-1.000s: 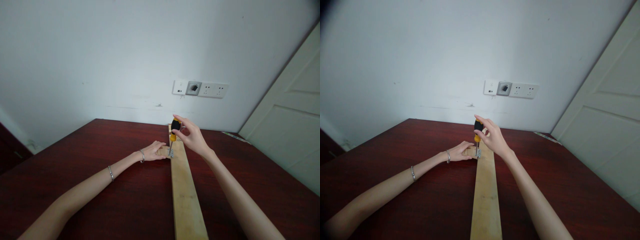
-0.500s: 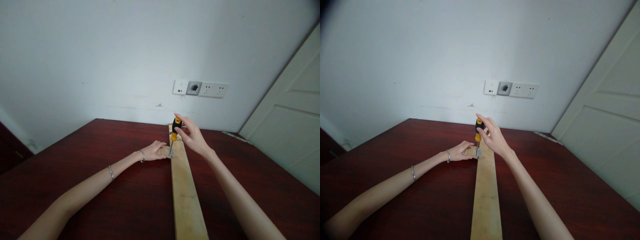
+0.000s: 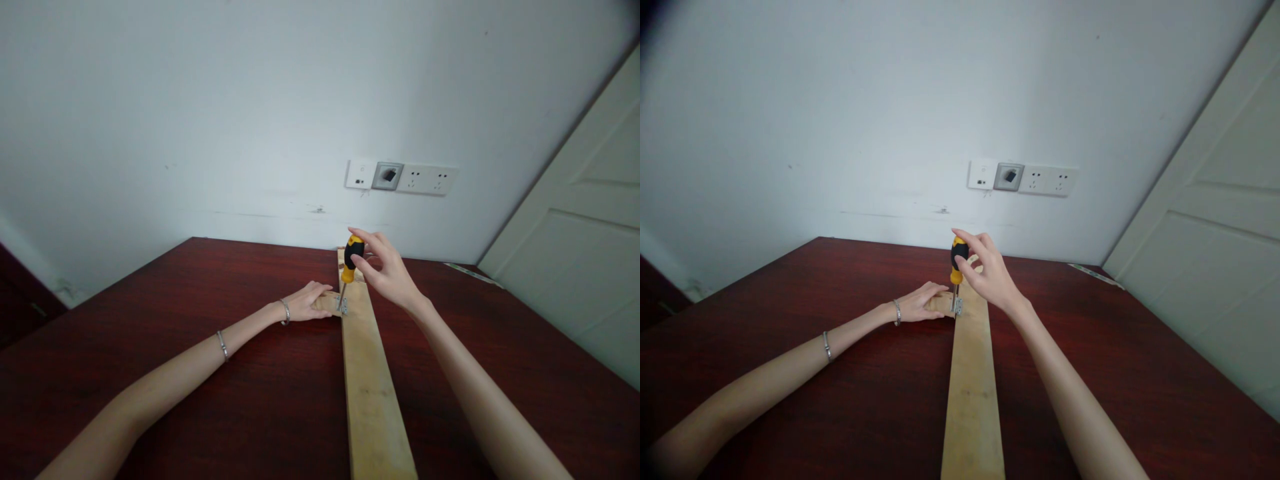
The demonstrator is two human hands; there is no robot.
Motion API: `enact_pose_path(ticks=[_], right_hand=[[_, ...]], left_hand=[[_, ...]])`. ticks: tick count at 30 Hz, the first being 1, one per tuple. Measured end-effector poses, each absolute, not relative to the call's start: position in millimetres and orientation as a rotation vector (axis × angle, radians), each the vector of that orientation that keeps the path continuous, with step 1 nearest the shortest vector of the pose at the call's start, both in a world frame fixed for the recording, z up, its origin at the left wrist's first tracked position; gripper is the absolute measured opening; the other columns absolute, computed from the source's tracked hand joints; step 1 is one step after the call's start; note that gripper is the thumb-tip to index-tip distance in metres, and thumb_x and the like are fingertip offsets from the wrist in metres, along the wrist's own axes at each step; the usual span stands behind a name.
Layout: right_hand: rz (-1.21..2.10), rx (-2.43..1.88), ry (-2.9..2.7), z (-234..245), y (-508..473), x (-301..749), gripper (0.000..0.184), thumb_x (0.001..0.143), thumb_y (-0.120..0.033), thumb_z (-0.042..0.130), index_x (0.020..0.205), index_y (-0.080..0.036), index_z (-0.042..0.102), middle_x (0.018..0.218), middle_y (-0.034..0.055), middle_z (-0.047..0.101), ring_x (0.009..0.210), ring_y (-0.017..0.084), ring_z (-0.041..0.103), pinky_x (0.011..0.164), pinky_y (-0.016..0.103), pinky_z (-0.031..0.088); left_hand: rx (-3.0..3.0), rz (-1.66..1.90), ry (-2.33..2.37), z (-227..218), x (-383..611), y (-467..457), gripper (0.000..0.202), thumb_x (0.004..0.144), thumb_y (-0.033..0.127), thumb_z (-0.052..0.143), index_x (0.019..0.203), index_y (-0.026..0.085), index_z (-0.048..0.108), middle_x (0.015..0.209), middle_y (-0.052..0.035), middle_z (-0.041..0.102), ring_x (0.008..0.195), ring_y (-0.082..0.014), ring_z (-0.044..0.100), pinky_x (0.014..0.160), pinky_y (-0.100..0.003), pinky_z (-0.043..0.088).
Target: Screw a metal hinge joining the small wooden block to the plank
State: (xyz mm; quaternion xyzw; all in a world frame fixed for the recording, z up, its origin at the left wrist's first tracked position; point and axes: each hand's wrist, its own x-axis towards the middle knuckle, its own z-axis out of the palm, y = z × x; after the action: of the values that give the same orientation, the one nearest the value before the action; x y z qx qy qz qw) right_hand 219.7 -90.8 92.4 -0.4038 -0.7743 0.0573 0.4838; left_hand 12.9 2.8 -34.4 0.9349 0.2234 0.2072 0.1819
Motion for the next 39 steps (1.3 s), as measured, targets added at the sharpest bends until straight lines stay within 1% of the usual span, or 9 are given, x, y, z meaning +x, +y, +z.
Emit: enact_pose_path(ticks=[7, 10, 14, 20, 24, 28, 31, 36, 39], right_hand=[[0.126, -1.005, -1.826, 89, -87, 219, 0.049, 0.087, -0.035, 0.053, 0.135, -0.028, 0.046, 0.105, 0.0077, 0.051, 0.082, 0.017, 0.057, 0.064, 0.032, 0.058], [0.107, -1.002, -1.819, 88, -86, 220, 0.047, 0.086, -0.035, 0.055, 0.132, -0.025, 0.048, 0.110, 0.0090, 0.057, 0.080, 0.017, 0.059, 0.062, 0.031, 0.056], [0.079, -0.996, -1.778, 87, -83, 220, 0.046, 0.083, -0.040, 0.061, 0.125, -0.024, 0.051, 0.108, 0.0086, 0.061, 0.080, 0.018, 0.060, 0.058, 0.030, 0.054], [0.146, -0.997, -1.695, 85, -81, 220, 0.047, 0.075, -0.044, 0.070, 0.113, -0.024, 0.052, 0.104, 0.0063, 0.057, 0.085, 0.019, 0.060, 0.060, 0.029, 0.054], [0.227, -0.949, -1.667, 83, -79, 219, 0.048, 0.073, -0.042, 0.072, 0.111, -0.024, 0.050, 0.103, 0.0041, 0.053, 0.078, 0.016, 0.060, 0.062, 0.030, 0.054], [0.235, -0.943, -1.656, 82, -79, 217, 0.051, 0.071, -0.043, 0.074, 0.113, -0.026, 0.051, 0.104, 0.0042, 0.052, 0.080, 0.016, 0.059, 0.062, 0.030, 0.054], [0.205, -0.951, -1.682, 82, -80, 217, 0.054, 0.073, -0.043, 0.072, 0.120, -0.028, 0.051, 0.110, 0.0055, 0.053, 0.082, 0.017, 0.059, 0.063, 0.030, 0.054], [0.129, -0.928, -1.778, 86, -85, 217, 0.043, 0.079, -0.041, 0.067, 0.118, -0.028, 0.056, 0.110, 0.0072, 0.057, 0.090, 0.020, 0.059, 0.070, 0.032, 0.055], [0.129, -0.915, -1.847, 88, -89, 218, 0.042, 0.087, -0.035, 0.057, 0.127, -0.027, 0.053, 0.112, 0.0081, 0.059, 0.091, 0.020, 0.058, 0.073, 0.034, 0.054]], left_hand=[[2.631, 0.569, 0.655, -33, 12, 2, 0.066, 0.079, 0.040, 0.068, 0.134, 0.017, 0.040, 0.119, -0.0135, 0.053, 0.112, -0.0280, 0.050, 0.096, -0.044, 0.043], [2.636, 0.565, 0.650, -33, 12, 2, 0.066, 0.079, 0.040, 0.068, 0.134, 0.017, 0.039, 0.119, -0.0131, 0.053, 0.112, -0.0280, 0.049, 0.096, -0.044, 0.043], [2.630, 0.565, 0.662, -34, 12, 2, 0.067, 0.079, 0.040, 0.068, 0.134, 0.018, 0.039, 0.119, -0.0128, 0.053, 0.112, -0.0279, 0.050, 0.096, -0.044, 0.043], [2.618, 0.577, 0.662, -33, 13, 2, 0.066, 0.078, 0.040, 0.069, 0.134, 0.019, 0.040, 0.119, -0.0119, 0.053, 0.112, -0.0278, 0.050, 0.096, -0.044, 0.043], [2.615, 0.572, 0.658, -33, 13, 2, 0.066, 0.078, 0.039, 0.069, 0.133, 0.016, 0.040, 0.119, -0.0139, 0.054, 0.113, -0.0289, 0.049, 0.096, -0.044, 0.043], [2.589, 0.603, 0.646, -33, 13, 2, 0.064, 0.076, 0.037, 0.071, 0.129, 0.017, 0.042, 0.120, -0.0134, 0.053, 0.112, -0.0287, 0.050, 0.095, -0.045, 0.043], [2.570, 0.624, 0.655, -33, 13, 2, 0.059, 0.075, 0.037, 0.072, 0.123, 0.017, 0.044, 0.116, -0.0124, 0.054, 0.108, -0.0274, 0.053, 0.091, -0.043, 0.044], [2.567, 0.613, 0.689, -34, 12, 2, 0.054, 0.075, 0.040, 0.071, 0.117, 0.016, 0.045, 0.110, -0.0107, 0.054, 0.101, -0.0263, 0.055, 0.087, -0.041, 0.047], [2.567, 0.609, 0.714, -35, 12, 2, 0.056, 0.075, 0.041, 0.071, 0.117, 0.017, 0.044, 0.109, -0.0104, 0.053, 0.101, -0.0256, 0.055, 0.087, -0.041, 0.046]])
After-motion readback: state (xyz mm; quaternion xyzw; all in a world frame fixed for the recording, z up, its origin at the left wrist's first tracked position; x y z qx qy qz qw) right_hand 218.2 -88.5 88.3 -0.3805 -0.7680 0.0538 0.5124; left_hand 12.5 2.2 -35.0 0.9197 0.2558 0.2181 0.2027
